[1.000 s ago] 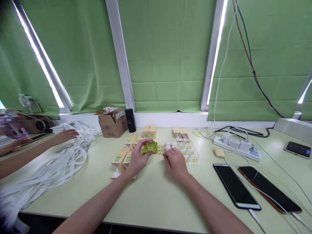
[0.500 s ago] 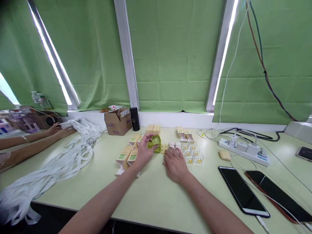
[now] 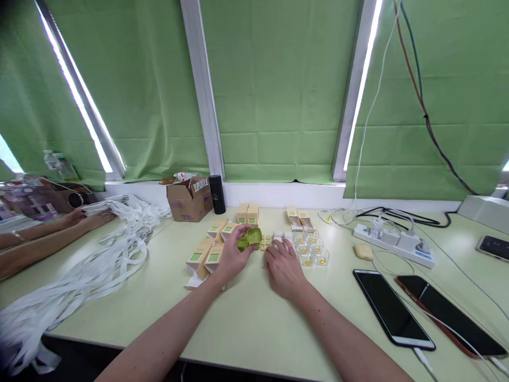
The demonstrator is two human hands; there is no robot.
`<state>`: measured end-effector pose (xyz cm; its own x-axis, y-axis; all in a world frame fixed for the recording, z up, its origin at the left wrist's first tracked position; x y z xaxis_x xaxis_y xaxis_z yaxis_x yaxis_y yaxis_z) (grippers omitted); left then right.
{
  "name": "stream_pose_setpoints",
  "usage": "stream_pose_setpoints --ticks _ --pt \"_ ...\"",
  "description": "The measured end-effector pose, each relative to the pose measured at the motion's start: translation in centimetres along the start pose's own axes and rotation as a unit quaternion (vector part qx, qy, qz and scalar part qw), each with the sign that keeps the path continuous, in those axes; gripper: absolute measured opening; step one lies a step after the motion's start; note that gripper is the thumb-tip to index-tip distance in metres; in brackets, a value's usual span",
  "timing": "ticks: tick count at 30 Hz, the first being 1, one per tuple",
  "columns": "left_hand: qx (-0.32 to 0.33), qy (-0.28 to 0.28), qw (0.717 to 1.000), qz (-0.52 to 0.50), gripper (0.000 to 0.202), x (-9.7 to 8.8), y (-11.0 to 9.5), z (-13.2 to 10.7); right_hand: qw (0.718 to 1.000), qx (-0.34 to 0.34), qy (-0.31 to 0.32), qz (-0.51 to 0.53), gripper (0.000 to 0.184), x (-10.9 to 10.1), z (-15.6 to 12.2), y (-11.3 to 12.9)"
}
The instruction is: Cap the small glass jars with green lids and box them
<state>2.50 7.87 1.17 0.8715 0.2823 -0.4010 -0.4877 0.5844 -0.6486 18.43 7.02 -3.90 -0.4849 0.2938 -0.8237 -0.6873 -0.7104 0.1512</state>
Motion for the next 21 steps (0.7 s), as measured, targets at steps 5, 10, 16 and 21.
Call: stream_pose_setpoints --ticks 5,10,16,21 --pt "0.007 0.0 1.0 0.01 0.044 0.1 0.0 -0.3 0.997 -0.042 -0.055 0.024 0.014 -0.7 0.0 0.1" --pt "0.013 0.005 1.0 0.017 0.044 0.2 -0.1 -0.4 0.986 -0.063 -0.136 0.069 0.021 -2.2 -0.4 0.0" --pt "0.004 0.008 0.999 0.031 0.044 0.2 0.1 -0.5 0.952 -0.011 -0.212 0.222 0.017 -3.6 -0.9 -1.0" --pt "0.001 0.01 0.999 0.045 0.044 0.4 0.2 -0.6 0.897 0.034 -0.245 0.367 0.02 -4.2 -0.8 -1.4"
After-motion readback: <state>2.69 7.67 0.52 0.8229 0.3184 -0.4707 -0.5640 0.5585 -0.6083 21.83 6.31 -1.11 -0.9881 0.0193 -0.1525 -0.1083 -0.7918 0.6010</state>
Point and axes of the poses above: each hand's wrist, its own z-axis towards the middle knuckle, its own x-axis out of the palm, y = z × x, the point moved 6 cm from there along z, towards the middle knuckle, and after that the axes turned 12 degrees about z, right-handed, at the moved point
